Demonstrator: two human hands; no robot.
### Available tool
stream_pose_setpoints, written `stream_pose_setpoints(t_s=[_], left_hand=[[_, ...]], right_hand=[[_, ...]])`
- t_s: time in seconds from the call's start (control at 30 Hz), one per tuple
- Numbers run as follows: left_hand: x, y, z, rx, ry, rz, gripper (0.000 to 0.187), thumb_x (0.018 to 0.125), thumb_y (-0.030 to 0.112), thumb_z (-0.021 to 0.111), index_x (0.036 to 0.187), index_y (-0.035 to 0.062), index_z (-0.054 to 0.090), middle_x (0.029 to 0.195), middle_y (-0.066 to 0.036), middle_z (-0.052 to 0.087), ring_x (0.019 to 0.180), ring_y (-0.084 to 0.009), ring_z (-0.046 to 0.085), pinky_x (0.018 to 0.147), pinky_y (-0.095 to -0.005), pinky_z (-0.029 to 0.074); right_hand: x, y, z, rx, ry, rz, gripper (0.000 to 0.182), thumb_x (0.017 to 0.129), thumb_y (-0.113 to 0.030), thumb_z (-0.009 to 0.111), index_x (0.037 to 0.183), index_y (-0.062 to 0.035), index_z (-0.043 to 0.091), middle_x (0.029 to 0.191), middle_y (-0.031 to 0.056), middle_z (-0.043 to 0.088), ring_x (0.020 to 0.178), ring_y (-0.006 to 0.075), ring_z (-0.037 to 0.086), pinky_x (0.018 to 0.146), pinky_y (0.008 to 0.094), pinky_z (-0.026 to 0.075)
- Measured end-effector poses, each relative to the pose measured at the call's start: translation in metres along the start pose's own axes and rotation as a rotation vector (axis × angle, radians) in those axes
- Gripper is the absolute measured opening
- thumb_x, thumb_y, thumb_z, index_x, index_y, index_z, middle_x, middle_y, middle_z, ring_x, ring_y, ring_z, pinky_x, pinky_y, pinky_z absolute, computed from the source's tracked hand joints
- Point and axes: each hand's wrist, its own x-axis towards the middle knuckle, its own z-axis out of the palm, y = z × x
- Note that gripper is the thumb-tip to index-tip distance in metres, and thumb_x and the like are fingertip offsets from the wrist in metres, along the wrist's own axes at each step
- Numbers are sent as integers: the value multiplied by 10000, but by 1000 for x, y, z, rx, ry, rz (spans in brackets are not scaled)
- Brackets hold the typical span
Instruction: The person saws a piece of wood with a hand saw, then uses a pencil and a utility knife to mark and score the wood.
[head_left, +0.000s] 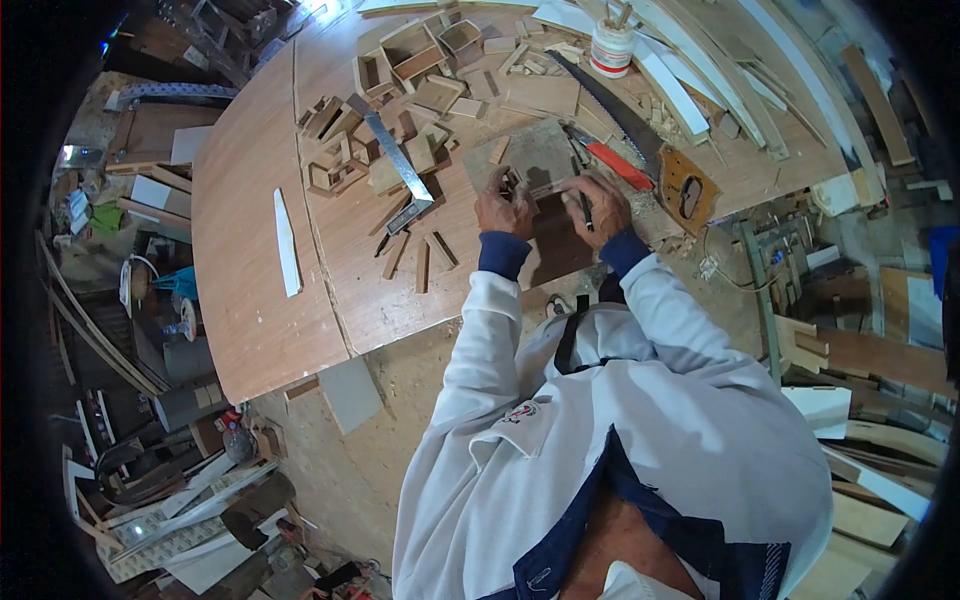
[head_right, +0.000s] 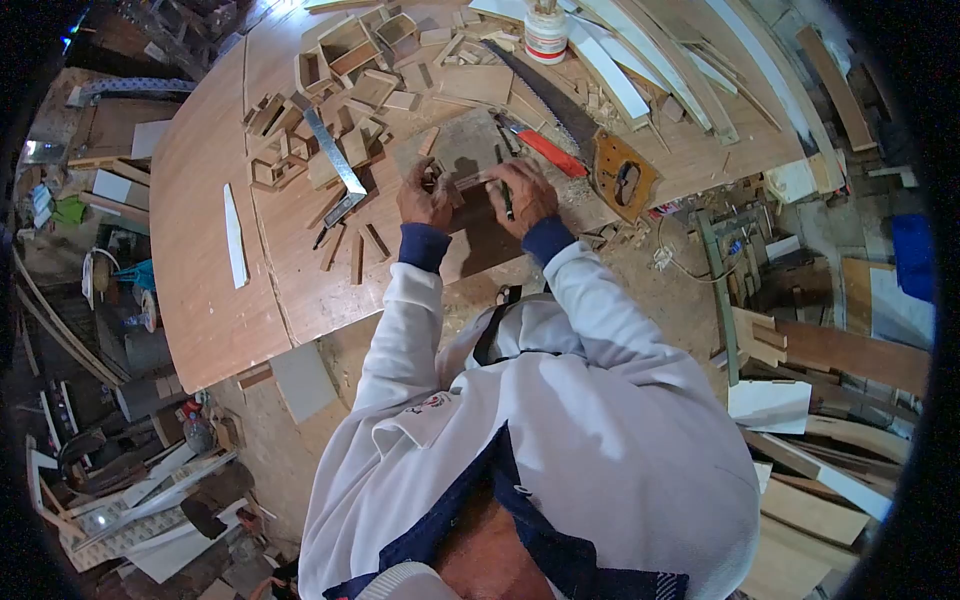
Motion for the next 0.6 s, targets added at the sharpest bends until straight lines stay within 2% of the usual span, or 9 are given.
stream_pose_setpoints(t_s=[0.03,0.17,0.23,0.27,0.33,0.37,0.43,0.53,0.6], left_hand=[[1,4,-2,68,-51,-3,376,763,180,649,1084,2,572,843,-194,644,804,-353,612,712,-433,483],[5,-10,10,229,-99,18,444,761,215,647,1137,2,543,917,-208,634,952,-372,567,819,-447,451],[6,-25,11,361,-31,310,462,754,229,688,1143,11,565,955,-211,621,855,-347,596,752,-416,465],[7,-22,7,365,-41,314,462,754,229,688,1143,11,565,955,-211,621,855,-347,596,752,-416,465],[9,-15,-1,303,-140,261,544,728,257,712,1175,-5,546,1129,-233,554,977,-362,565,834,-412,455],[10,-14,-7,306,-146,262,544,728,257,712,1175,-5,546,1129,-233,554,977,-362,565,834,-412,455],[14,-13,-20,202,-282,449,603,688,259,737,1203,16,536,1240,-225,490,1099,-371,507,929,-403,426],[23,-11,-29,295,-496,387,651,651,254,755,1227,51,528,1267,-199,482,1163,-373,465,994,-400,389],[26,-14,-28,327,-516,394,653,641,239,756,1230,67,530,1261,-190,491,1161,-374,467,998,-403,387]], right_hand=[[-1,10,2,-127,25,-1,198,758,-92,587,955,-86,595,949,128,605,937,327,554,851,411,438],[0,28,6,-197,1,-28,205,760,-104,561,957,-96,618,969,131,609,972,333,539,898,409,419],[-5,34,13,-228,5,-1,220,758,-116,565,968,-116,632,996,132,615,993,330,534,916,400,415],[-4,36,15,-220,20,15,231,752,-120,575,976,-127,634,1004,129,618,1000,327,533,920,398,415],[-6,39,16,-214,38,36,243,747,-124,584,984,-137,636,1012,126,621,1008,323,531,925,397,415],[-6,37,14,-221,37,33,253,740,-120,590,987,-141,637,1010,120,624,1011,318,532,925,395,415],[-5,38,13,-224,40,32,263,733,-117,595,990,-144,637,1008,115,626,1014,313,532,924,394,416],[-5,42,14,-194,33,43,268,727,-95,592,986,-143,636,1012,109,624,1012,309,533,923,391,415],[-4,39,11,-191,45,15,250,729,-98,592,970,-144,635,1005,104,624,1005,308,534,908,392,422]])
